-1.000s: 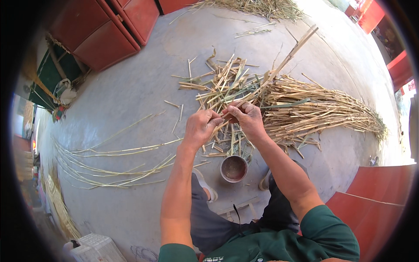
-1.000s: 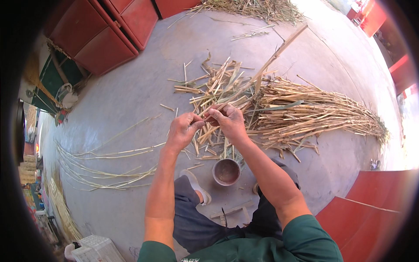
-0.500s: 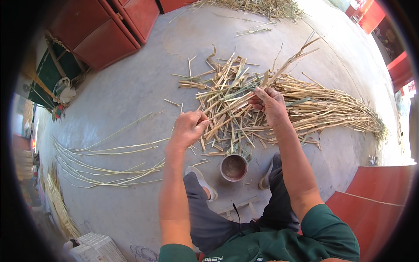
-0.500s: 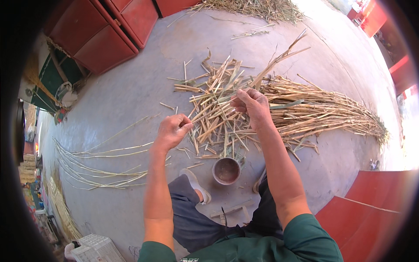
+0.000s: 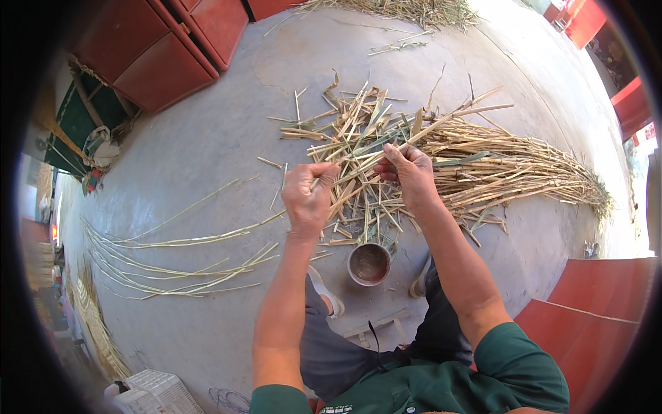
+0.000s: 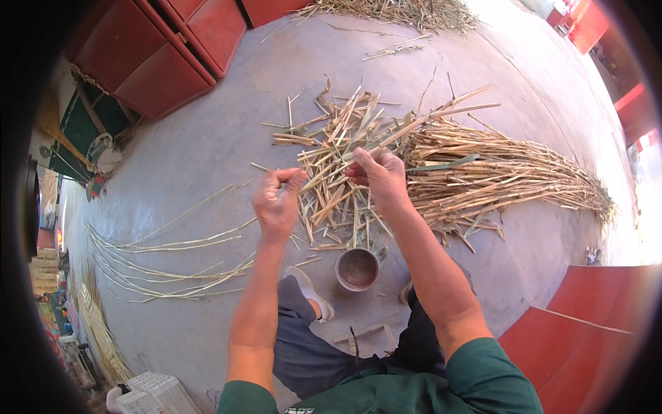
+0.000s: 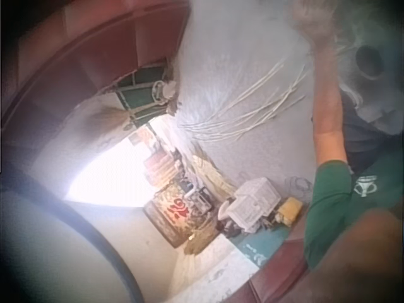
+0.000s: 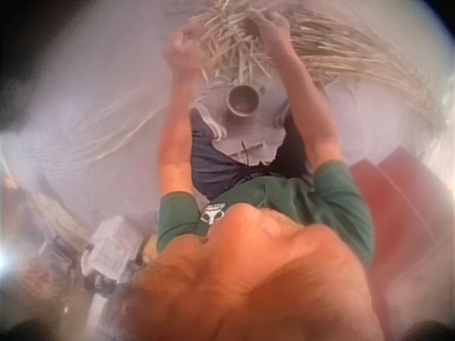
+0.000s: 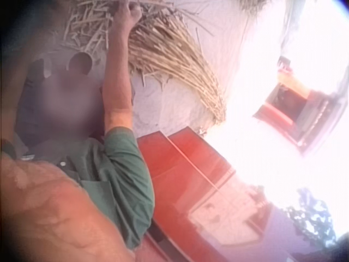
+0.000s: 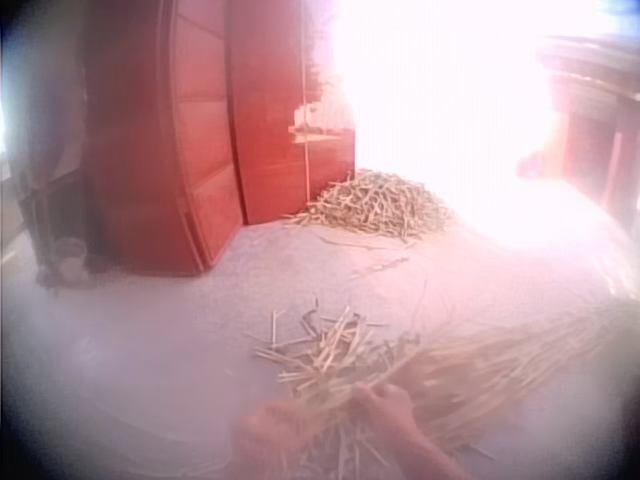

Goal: The person sits on the floor and repeatedly picks up dried plant stalks, peeling off the outer layers by hand. The peeled strips are placed to the side, and the remaining stalks are set aside. The process continues with multiple stalks throughout the clip.

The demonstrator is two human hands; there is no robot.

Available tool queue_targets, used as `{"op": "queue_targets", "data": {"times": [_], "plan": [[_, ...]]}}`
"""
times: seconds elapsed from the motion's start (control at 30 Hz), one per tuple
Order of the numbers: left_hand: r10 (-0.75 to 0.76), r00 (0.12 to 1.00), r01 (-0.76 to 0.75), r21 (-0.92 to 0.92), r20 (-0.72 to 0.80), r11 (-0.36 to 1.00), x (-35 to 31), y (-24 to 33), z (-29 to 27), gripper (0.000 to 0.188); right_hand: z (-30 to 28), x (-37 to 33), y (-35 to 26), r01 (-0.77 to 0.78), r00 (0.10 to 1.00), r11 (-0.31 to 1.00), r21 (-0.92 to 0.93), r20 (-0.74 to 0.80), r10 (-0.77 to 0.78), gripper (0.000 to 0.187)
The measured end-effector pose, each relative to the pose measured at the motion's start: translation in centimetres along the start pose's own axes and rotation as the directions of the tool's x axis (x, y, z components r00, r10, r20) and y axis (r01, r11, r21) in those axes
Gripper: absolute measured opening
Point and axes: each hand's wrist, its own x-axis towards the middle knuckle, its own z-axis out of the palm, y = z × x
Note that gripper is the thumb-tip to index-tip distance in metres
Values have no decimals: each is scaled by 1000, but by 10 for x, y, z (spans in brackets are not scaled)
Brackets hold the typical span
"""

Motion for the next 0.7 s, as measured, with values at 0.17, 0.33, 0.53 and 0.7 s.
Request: {"op": "queue_targets", "data": {"times": [0.17,0.33,0.53,0.7], "plan": [[-327,942,327,-17,-70,945,28,-22,-45,23,-9,1,-9,48,999,996,-73,9,-47,24],[143,933,-288,447,329,847,14,-34,-28,31,-1,-3,-10,65,996,993,-99,64,-59,24],[-130,836,28,196,534,980,10,-23,-21,23,1,-2,-9,73,988,991,-116,143,-56,23],[-199,815,144,144,544,979,10,-18,-23,19,5,-4,0,125,938,970,-210,344,-47,28]]}}
